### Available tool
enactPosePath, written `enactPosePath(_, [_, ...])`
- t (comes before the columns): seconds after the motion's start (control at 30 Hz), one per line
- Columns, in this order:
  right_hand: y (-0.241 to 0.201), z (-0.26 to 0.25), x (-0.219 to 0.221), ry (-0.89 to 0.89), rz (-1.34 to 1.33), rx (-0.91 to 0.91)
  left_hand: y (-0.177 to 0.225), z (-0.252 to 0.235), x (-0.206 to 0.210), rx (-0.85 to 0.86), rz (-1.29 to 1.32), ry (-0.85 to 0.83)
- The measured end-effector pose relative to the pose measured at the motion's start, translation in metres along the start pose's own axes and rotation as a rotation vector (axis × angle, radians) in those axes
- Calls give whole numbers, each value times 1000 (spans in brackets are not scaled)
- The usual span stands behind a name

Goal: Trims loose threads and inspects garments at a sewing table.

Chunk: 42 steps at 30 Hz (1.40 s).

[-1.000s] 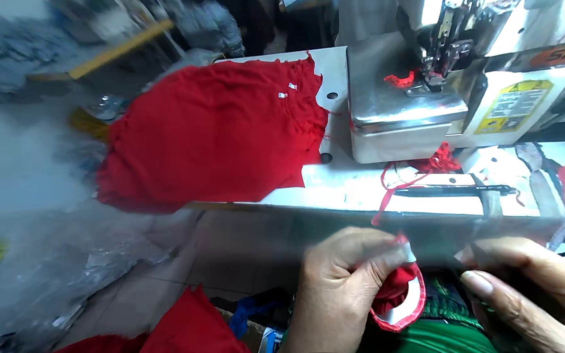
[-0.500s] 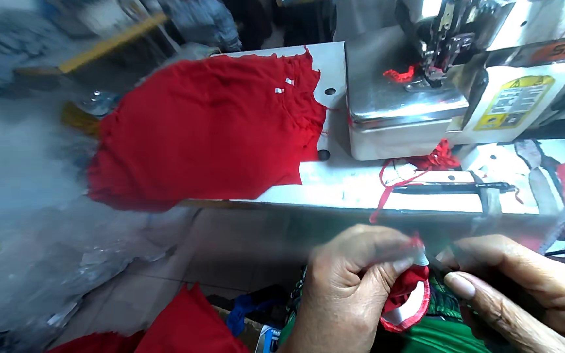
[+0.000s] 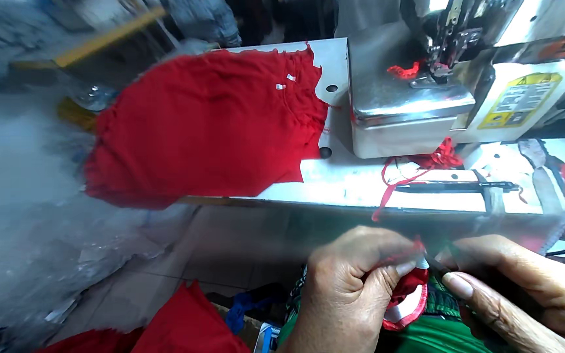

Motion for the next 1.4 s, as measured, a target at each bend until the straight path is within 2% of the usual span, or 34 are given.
enactPosePath(0.5, [2,0,3,28,-16,-42,0,2,-1,28,-15,-1])
enactPosePath(0.6, [5,1,6,41,-39,-83,1,2,-1,-29,28,-5])
enactPosePath(0.73, [11,1,9,59,-63,-115,4,0,-1,-204,104,9])
enactPosePath(1.0, [20,8,14,149,-139,-203,2,-1,5,-220,182,-19])
enactPosePath(1.07, [23,7,15,170,-164,-203,7,-3,6,-252,164,-11])
enactPosePath(1.2, [24,9,15,166,-212,-254,-4,-2,9,-187,75,-8])
enactPosePath(1.3, [1,14,2,40,-225,-352,-19,-2,14,-395,54,-17])
enactPosePath(1.4, [8,9,0,109,-167,-324,-21,0,18,-384,175,-43])
Point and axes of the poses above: each hand's wrist, its own z-axis away from the middle knuckle, its own x-axis out of the palm, y = z × x, the point moved 2 cm from there along -z, towards the middle knuckle, and after that the axes turned 12 degrees about -z, right-handed, at the moved point
